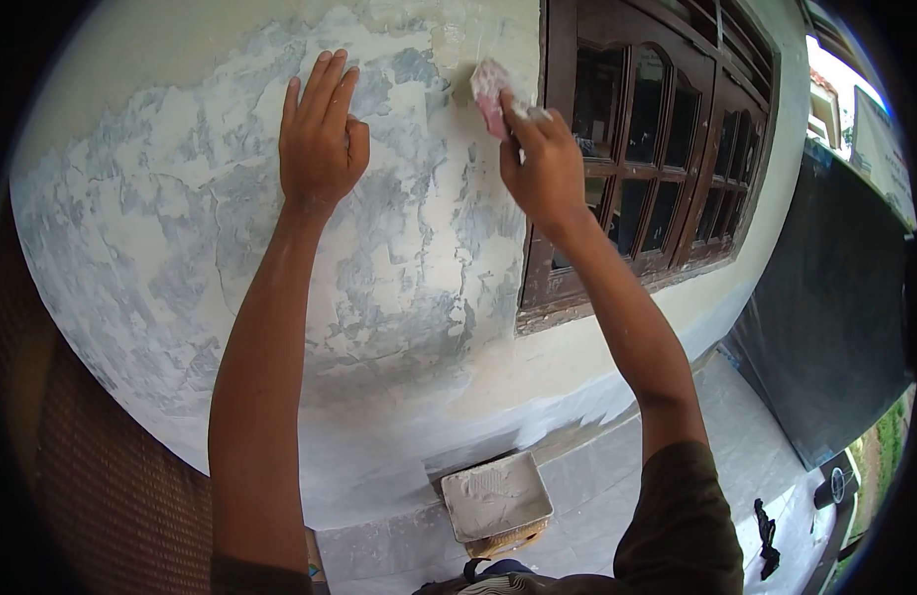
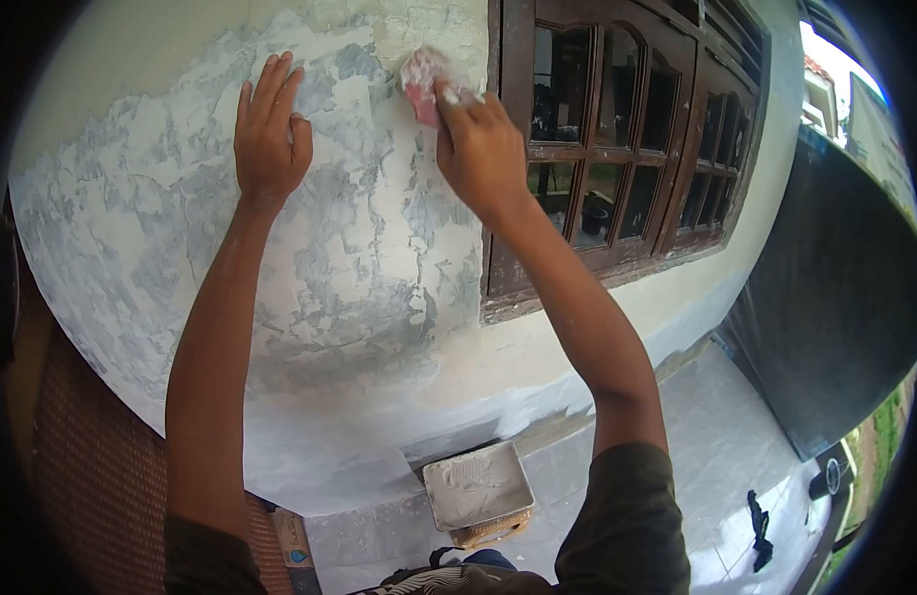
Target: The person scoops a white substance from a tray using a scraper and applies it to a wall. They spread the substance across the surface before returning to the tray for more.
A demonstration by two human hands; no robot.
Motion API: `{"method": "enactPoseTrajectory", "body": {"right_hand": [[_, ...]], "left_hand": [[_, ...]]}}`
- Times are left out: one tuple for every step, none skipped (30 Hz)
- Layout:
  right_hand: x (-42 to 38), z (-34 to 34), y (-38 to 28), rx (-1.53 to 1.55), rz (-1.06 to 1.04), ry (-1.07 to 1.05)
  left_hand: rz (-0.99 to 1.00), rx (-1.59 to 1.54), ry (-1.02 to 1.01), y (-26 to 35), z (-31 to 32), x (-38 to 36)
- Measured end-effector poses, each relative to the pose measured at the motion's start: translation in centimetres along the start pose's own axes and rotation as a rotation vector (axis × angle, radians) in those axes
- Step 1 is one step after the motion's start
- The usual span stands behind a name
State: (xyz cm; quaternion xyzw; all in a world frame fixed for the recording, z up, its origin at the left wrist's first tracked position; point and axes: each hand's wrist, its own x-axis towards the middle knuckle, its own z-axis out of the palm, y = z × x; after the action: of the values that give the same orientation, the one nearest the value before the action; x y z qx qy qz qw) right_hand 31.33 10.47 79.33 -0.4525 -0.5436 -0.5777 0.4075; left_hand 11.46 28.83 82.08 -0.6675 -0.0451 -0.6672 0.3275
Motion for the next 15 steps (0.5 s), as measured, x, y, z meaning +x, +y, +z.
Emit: {"method": "enactPoseTrajectory", "body": {"right_hand": [[1.6, 0.5, 1.3, -0.042, 0.019, 0.055], [3.0, 1.3, 2.8, -0.070, -0.011, 0.145], [4.2, 1.6, 3.7, -0.121, 0.004, 0.149], [5.0, 2.2, 4.3, -0.144, 0.000, 0.158], [5.4, 2.6, 4.7, -0.168, -0.003, 0.168], [5.0, 3.0, 4.6, -0.168, -0.002, 0.171], [4.4, 3.4, 4.3, -0.155, 0.003, 0.068], [3.6, 3.8, 3.9, -0.142, 0.007, -0.037], [2.2, 3.7, 2.6, -0.145, -0.002, -0.097], [0.6, 3.6, 1.2, -0.156, -0.008, -0.148], [-1.2, 3.3, -0.2, -0.117, -0.046, -0.157], [-2.4, 2.5, -1.8, -0.057, -0.100, -0.162], [-3.0, 1.9, -2.8, 0.004, -0.152, -0.169], [-2.7, 1.7, -2.8, 0.003, -0.151, -0.167], [-2.1, 1.4, -2.7, 0.004, -0.117, -0.140]], "left_hand": [[-0.005, -0.013, 0.001, 0.0, -0.1, 0.1], [-0.008, -0.026, 0.001, 0.0, -0.1, 0.2], [-0.006, -0.025, 0.000, 0.1, -0.1, 0.2], [-0.006, -0.024, 0.001, 0.1, -0.1, 0.2], [-0.006, -0.023, 0.002, 0.1, -0.1, 0.2], [-0.003, -0.022, 0.002, 0.1, -0.1, 0.2], [-0.006, -0.024, 0.002, 0.1, -0.1, 0.2], [-0.010, -0.027, 0.001, 0.1, -0.1, 0.2], [-0.010, -0.027, 0.003, 0.1, -0.2, 0.2], [-0.008, -0.004, -0.003, 0.1, -0.2, 0.2], [-0.005, 0.021, -0.007, 0.1, -0.2, 0.3], [-0.004, 0.021, -0.006, 0.1, -0.2, 0.3], [-0.010, 0.015, -0.009, 0.2, -0.3, 0.3], [-0.014, 0.010, -0.008, 0.2, -0.3, 0.4], [-0.010, 0.011, -0.007, 0.2, -0.2, 0.4]]}}
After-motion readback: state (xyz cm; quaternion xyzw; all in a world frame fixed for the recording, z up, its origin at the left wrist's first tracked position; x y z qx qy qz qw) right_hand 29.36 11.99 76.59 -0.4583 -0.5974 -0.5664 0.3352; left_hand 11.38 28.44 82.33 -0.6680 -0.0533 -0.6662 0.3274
